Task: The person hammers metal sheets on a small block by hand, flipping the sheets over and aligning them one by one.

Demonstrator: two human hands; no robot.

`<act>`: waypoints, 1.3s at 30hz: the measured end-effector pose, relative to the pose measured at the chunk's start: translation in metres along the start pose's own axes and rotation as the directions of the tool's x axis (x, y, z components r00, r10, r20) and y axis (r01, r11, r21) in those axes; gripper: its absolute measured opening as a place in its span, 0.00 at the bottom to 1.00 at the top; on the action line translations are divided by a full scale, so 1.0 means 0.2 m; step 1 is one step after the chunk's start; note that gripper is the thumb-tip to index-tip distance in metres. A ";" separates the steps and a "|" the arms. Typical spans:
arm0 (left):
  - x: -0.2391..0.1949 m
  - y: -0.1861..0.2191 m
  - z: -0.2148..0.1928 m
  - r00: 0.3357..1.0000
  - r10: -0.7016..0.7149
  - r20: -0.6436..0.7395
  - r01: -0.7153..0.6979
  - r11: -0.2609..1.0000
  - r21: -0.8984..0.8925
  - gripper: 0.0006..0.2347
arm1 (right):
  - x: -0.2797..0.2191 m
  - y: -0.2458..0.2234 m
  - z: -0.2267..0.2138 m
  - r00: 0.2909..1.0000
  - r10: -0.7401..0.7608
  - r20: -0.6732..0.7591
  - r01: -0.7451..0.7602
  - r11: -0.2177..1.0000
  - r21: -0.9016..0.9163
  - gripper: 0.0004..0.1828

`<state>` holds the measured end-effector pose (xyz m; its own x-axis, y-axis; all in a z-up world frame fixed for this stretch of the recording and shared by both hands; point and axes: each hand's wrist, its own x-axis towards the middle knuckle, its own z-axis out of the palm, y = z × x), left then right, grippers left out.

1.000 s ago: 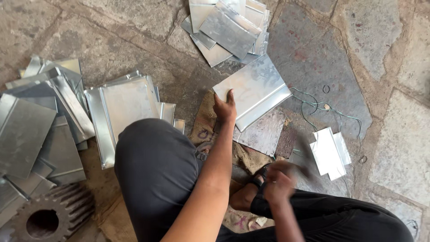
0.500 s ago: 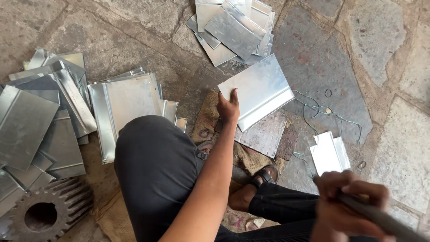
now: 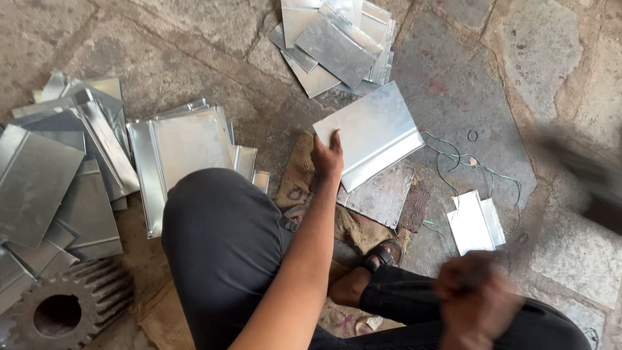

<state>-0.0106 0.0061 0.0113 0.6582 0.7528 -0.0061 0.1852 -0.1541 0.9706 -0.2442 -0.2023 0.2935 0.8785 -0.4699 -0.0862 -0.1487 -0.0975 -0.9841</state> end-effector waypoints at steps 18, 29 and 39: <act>-0.06 -0.12 -0.03 0.997 0.075 -0.006 -0.074 0.992 0.106 0.25 | -0.06 0.20 0.14 0.933 0.355 0.055 -0.285 0.826 -0.486 0.26; 0.05 -0.13 -0.03 0.990 0.093 -0.104 -0.091 0.996 0.019 0.28 | 0.23 0.39 0.20 0.737 -0.675 0.034 0.676 0.737 0.006 0.26; 0.03 -0.16 -0.05 0.995 -0.062 0.076 0.050 0.986 0.156 0.25 | 0.00 0.36 0.16 0.932 0.177 0.317 -0.164 0.984 -0.066 0.25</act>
<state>-0.0201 0.0214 -0.0165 0.6992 0.7099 -0.0848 0.3293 -0.2145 0.9195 -0.2394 -0.1808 0.2177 0.9362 -0.1765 -0.3038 -0.3208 -0.0770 -0.9440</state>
